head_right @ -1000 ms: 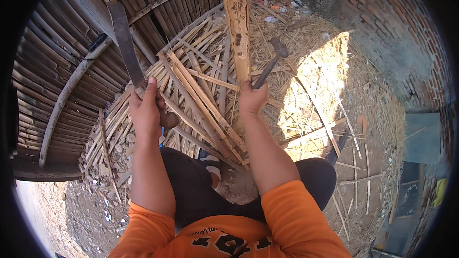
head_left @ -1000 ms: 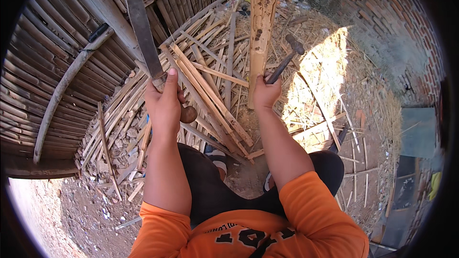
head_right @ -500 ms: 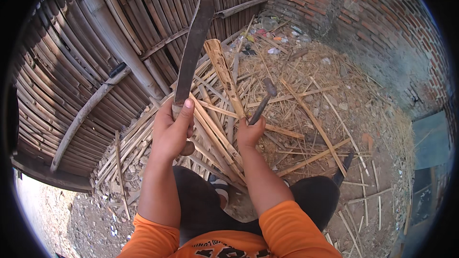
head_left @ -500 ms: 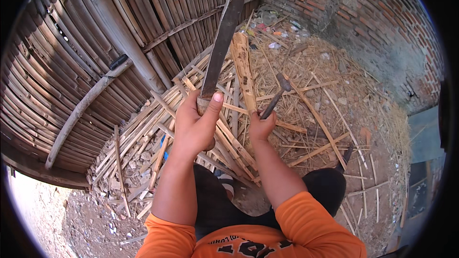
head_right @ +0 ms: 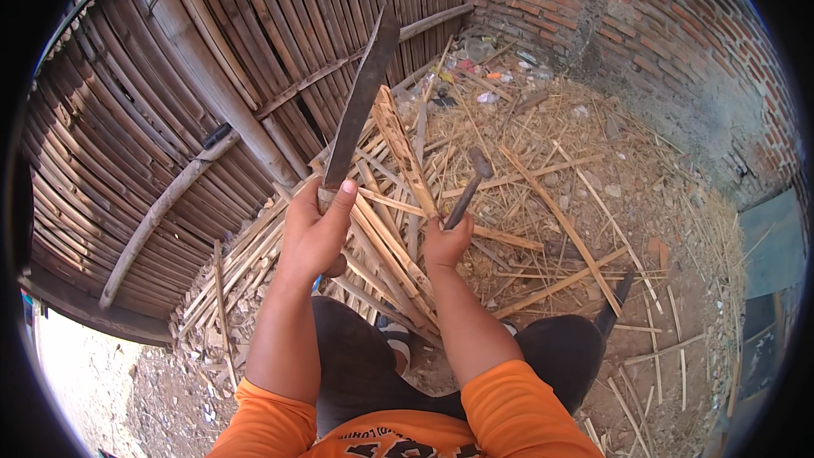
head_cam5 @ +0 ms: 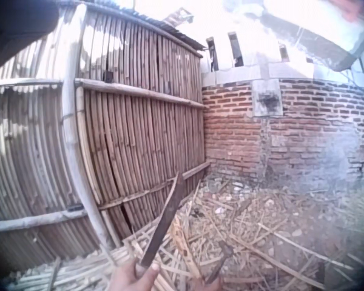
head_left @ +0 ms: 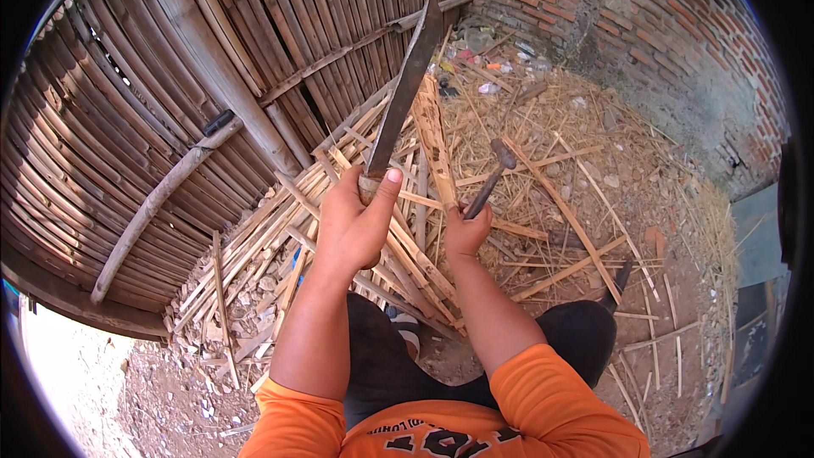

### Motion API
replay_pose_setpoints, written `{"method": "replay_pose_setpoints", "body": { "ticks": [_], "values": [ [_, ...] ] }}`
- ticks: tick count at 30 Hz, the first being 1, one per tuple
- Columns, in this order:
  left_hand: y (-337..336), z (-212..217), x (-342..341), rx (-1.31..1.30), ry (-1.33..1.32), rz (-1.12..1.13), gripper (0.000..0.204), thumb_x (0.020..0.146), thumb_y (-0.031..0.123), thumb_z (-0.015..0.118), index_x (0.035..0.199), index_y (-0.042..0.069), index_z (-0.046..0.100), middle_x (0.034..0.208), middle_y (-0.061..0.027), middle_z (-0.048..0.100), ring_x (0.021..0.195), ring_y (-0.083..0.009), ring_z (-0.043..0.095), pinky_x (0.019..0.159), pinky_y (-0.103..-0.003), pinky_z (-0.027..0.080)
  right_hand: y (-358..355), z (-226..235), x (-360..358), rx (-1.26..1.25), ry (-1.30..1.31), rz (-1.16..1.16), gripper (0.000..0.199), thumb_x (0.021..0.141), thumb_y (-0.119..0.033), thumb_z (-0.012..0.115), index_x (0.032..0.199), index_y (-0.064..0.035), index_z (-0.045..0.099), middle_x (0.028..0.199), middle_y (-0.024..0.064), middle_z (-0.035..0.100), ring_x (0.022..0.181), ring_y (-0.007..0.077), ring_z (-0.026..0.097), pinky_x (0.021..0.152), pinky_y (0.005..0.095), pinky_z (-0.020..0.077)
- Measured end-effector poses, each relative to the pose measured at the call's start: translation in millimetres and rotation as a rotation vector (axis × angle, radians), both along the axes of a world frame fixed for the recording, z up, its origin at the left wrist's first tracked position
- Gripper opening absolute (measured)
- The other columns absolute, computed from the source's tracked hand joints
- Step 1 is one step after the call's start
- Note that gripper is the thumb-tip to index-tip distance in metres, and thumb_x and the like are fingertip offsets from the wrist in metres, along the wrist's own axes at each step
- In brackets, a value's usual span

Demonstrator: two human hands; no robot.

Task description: The person chops wood using a machete and a hammer, striking the top of the machete blade to split pieces from a vertical wooden beam.

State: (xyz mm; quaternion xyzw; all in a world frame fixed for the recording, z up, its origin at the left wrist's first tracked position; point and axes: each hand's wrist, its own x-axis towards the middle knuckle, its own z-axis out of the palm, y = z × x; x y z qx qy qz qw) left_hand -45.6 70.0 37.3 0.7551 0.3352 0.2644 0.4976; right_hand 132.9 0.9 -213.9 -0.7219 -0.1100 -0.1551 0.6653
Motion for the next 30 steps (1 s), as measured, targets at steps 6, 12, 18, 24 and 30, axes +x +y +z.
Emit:
{"method": "replay_pose_setpoints", "body": {
  "ticks": [6, 12, 18, 24, 30],
  "values": [
    [3, 2, 1, 0.013, 0.016, -0.019, 0.059, 0.098, 0.045, 0.065, 0.125, -0.007, 0.059, 0.058, -0.0062, 0.055, 0.049, -0.0152, 0.053, 0.050, -0.036, 0.043, -12, 11, 5, -0.152, 0.006, 0.026, 0.037, 0.075, -0.008, 0.083, 0.103, 0.0000, 0.059, 0.102, 0.0133, 0.058, 0.090, 0.0313, 0.063, 0.082, 0.0429, 0.0503],
    [-13, 12, -1, -0.026, 0.069, -0.069, 0.050, 0.099, 0.043, 0.065, 0.120, -0.002, 0.059, 0.065, 0.0000, 0.055, 0.056, -0.0085, 0.050, 0.053, -0.029, 0.042, -19, 37, 10, -0.130, -0.067, 0.031, 0.037, 0.073, -0.008, 0.086, 0.100, -0.0028, 0.062, 0.096, 0.0093, 0.061, 0.085, 0.0248, 0.064, 0.079, 0.0391, 0.0518],
    [-13, 7, -5, 0.079, 0.038, -0.084, 0.050, 0.099, 0.042, 0.064, 0.121, -0.002, 0.058, 0.064, 0.0007, 0.053, 0.057, -0.0093, 0.049, 0.053, -0.030, 0.042, -17, 49, 5, -0.114, -0.038, 0.061, 0.037, 0.074, -0.008, 0.086, 0.101, -0.0027, 0.061, 0.098, 0.0104, 0.062, 0.086, 0.0242, 0.067, 0.077, 0.0383, 0.0531],
    [-18, 6, -9, 0.094, 0.069, -0.057, 0.050, 0.099, 0.043, 0.065, 0.121, -0.002, 0.059, 0.065, -0.0004, 0.055, 0.057, -0.0096, 0.052, 0.054, -0.030, 0.042, -15, 43, 2, 0.011, -0.033, 0.091, 0.033, 0.073, -0.007, 0.084, 0.095, -0.0020, 0.059, 0.095, 0.0112, 0.058, 0.087, 0.0308, 0.062, 0.080, 0.0434, 0.0498],
    [-21, 3, -10, 0.134, 0.076, -0.012, 0.051, 0.098, 0.044, 0.065, 0.118, -0.002, 0.060, 0.065, -0.0004, 0.055, 0.057, -0.0095, 0.052, 0.054, -0.030, 0.043, -17, 50, -3, -0.018, 0.005, 0.085, 0.034, 0.073, -0.007, 0.083, 0.097, -0.0010, 0.060, 0.097, 0.0113, 0.058, 0.086, 0.0296, 0.063, 0.080, 0.0425, 0.0505]
  ]
}}
